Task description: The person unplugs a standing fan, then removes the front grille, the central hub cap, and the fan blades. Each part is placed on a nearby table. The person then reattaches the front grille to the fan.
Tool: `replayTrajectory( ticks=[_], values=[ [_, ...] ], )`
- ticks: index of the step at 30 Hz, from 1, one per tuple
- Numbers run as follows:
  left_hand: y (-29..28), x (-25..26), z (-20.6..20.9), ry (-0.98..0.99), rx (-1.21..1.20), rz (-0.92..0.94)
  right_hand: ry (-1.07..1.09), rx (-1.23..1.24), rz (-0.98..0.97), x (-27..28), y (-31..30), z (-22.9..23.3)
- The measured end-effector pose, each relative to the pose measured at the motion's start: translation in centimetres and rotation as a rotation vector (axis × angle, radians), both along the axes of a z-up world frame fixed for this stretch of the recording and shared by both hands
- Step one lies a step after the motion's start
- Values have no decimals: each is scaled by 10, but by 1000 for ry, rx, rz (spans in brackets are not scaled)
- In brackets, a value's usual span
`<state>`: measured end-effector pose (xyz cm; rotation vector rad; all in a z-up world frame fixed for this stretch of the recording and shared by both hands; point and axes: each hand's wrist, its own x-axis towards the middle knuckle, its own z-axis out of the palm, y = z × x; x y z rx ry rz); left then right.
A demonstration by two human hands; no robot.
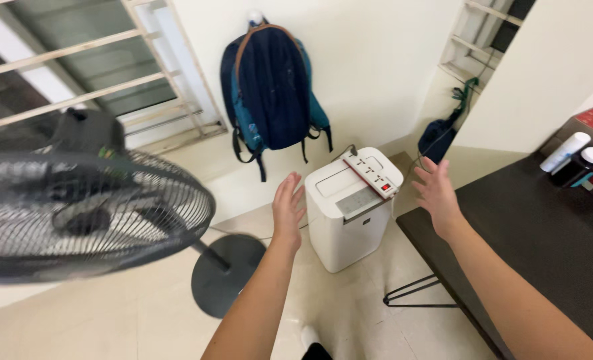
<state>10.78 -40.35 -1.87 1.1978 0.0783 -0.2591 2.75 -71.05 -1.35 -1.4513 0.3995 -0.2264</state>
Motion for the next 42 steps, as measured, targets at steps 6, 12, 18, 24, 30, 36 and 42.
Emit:
replayTrajectory(
  ticks=[6,12,18,24,30,36,42],
  values=[
    [-34,69,-36,-343,157,2,77,-285,-95,37,-20,-6],
    [-56,113,-25,-418,485,-46,-7,-450,-120,87,-34,-19],
    [-66,147,-23,-581,698,-87,113,-854,-152,121,-42,-20],
    [-86,170,-33,-556,753,-140,142,-913,-114,146,-44,-27],
    [-110,188,-40,-564,846,-176,99,-968,-37,177,-69,-43],
    [-140,202,-41,-443,978,-203,199,-928,28,201,-97,-56],
    [-170,206,-55,-435,1015,-199,246,-943,100,218,-119,-76]
  ],
)
